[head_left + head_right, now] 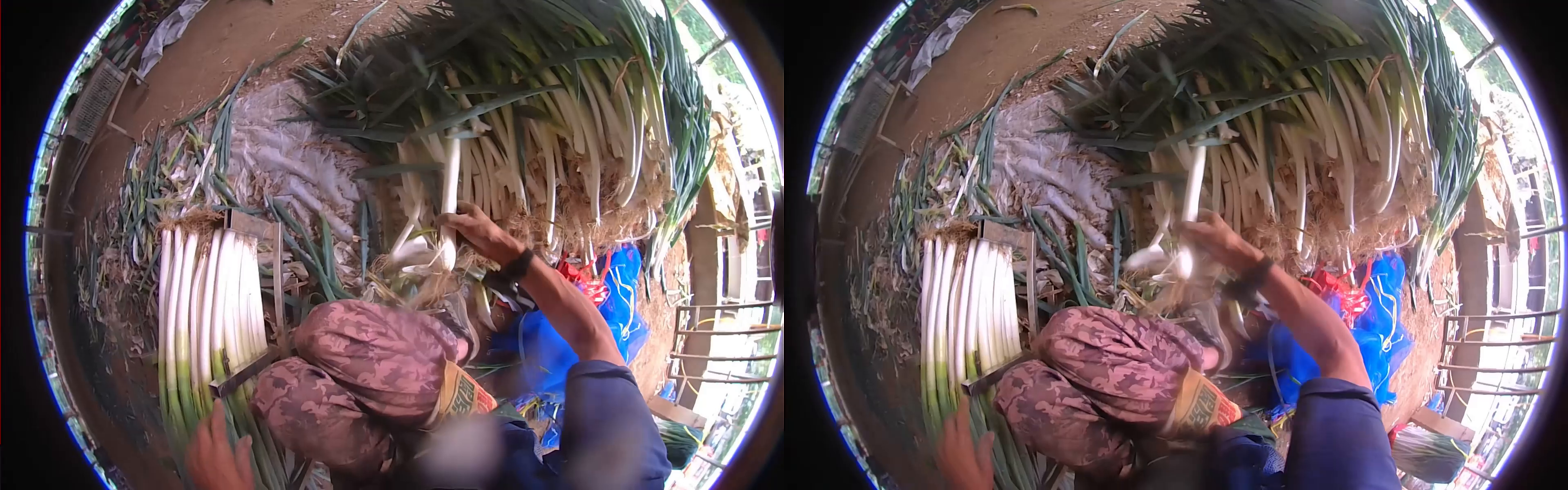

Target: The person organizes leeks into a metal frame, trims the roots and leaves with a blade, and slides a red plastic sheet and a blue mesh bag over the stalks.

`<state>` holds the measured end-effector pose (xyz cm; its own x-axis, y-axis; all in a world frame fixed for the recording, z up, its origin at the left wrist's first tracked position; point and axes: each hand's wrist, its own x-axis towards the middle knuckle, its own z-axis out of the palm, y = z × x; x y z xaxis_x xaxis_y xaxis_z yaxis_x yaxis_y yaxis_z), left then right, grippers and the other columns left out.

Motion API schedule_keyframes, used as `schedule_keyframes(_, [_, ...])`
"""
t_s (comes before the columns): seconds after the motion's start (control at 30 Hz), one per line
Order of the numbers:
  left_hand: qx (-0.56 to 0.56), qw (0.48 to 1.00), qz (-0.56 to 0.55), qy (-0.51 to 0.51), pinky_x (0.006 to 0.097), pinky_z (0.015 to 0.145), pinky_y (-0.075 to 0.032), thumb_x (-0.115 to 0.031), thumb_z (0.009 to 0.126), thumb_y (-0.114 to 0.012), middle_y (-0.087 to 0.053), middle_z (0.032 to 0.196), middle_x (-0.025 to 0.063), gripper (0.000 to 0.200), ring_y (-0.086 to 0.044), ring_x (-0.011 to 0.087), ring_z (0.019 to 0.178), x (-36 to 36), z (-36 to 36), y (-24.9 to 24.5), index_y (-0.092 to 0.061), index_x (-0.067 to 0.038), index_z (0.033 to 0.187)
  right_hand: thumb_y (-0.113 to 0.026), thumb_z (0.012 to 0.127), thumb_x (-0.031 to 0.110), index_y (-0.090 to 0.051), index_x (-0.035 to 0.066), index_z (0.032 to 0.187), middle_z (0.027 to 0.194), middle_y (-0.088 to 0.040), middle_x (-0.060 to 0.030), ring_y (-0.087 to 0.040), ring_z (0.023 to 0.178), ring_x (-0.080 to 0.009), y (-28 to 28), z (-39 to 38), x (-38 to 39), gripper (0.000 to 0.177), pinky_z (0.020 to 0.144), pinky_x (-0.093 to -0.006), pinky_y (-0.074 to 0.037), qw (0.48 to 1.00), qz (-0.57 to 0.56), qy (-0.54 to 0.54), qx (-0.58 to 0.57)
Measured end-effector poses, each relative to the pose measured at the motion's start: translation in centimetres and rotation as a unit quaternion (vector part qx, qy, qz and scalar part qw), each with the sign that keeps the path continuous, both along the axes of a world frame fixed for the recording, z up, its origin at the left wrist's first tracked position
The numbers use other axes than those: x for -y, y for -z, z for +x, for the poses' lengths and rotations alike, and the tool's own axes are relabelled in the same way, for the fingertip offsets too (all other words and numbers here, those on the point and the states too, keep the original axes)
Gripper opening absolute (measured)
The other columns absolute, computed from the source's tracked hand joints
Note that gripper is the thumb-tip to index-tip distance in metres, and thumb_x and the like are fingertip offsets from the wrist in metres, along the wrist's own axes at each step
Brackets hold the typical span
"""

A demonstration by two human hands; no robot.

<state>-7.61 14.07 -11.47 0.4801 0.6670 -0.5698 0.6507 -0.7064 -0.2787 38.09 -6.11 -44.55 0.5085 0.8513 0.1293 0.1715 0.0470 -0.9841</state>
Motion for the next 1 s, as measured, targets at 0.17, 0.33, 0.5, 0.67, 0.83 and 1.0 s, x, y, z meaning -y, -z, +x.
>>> schedule_keyframes(0.17, [0.107,0.988,-0.112,-0.02,0.0472,0.098,-0.044,-0.034,0.101,-0.05,-0.057,0.129,0.0255,0.053,-0.055,0.0442,0.116,0.4,6.3,-1.0,-0.044,-0.005,0.144,-0.074,0.082,0.015,-0.07,0.006,0.099,0.095,-0.067,-0.0154,-0.067,0.085,-0.0224,-6.0,-5.3,-0.5,0.019,0.074,-0.034,-0.055,0.999,-0.003,0.037,0.038])
schedule_keyframes(0.33, [0.23,0.957,-0.126,0.126,0.0481,0.074,-0.049,-0.018,0.08,-0.074,-0.059,0.097,0.0199,0.07,-0.062,0.0404,0.087,-1.2,7.7,2.2,-0.045,-0.003,0.142,-0.061,0.098,0.018,-0.056,0.001,0.116,0.111,-0.064,-0.0063,-0.06,0.104,-0.0139,-10.8,-18.5,-1.4,0.025,0.086,-0.0292,-0.051,0.863,-0.03,0.099,-0.495])
schedule_keyframes(0.5, [0.245,0.955,-0.143,0.083,0.0456,0.075,-0.048,-0.012,0.082,-0.072,-0.061,0.096,0.02,0.061,-0.06,0.0379,0.083,-1.0,10.4,3.0,-0.05,-0.001,0.138,-0.061,0.099,0.02,-0.034,0.001,0.131,0.109,-0.061,-0.0104,-0.06,0.096,-0.0157,-15.1,-26.0,-0.8,0.047,0.077,-0.0292,-0.053,0.886,-0.053,-0.035,-0.459])
schedule_keyframes(0.67, [0.302,0.932,-0.176,0.096,0.0476,0.078,-0.05,-0.003,0.08,-0.071,-0.062,0.105,0.0227,0.08,-0.061,0.0402,0.087,-1.7,10.2,5.2,-0.034,-0.005,0.15,-0.063,0.097,0.025,-0.017,0.0,0.151,0.12,-0.056,-0.02,-0.058,0.11,-0.025,-19.8,-30.3,0.6,0.075,0.099,-0.0367,-0.044,0.916,-0.047,-0.156,-0.368])
schedule_keyframes(0.83, [0.39,0.904,-0.171,0.043,0.0466,0.092,-0.051,0.002,0.079,-0.069,-0.058,0.126,0.0289,0.082,-0.059,0.0455,0.112,-1.5,9.7,6.6,-0.031,-0.005,0.152,-0.058,0.099,0.022,-0.021,0.0,0.15,0.119,-0.059,-0.0225,-0.06,0.11,-0.0285,-17.9,-26.3,-4.3,0.067,0.095,-0.038,-0.047,0.977,0.072,-0.084,-0.183])
schedule_keyframes(1.0, [0.37,0.905,-0.191,0.084,0.0408,0.091,-0.051,-0.012,0.085,-0.072,-0.062,0.12,0.025,0.059,-0.064,0.0378,0.105,-0.2,12.5,5.0,-0.05,0.001,0.138,-0.05,0.101,0.031,-0.03,0.004,0.139,0.089,-0.068,-0.0111,-0.068,0.075,-0.0231,-15.9,-14.1,-6.9,0.05,0.07,-0.041,-0.059,0.984,-0.073,0.013,-0.163])
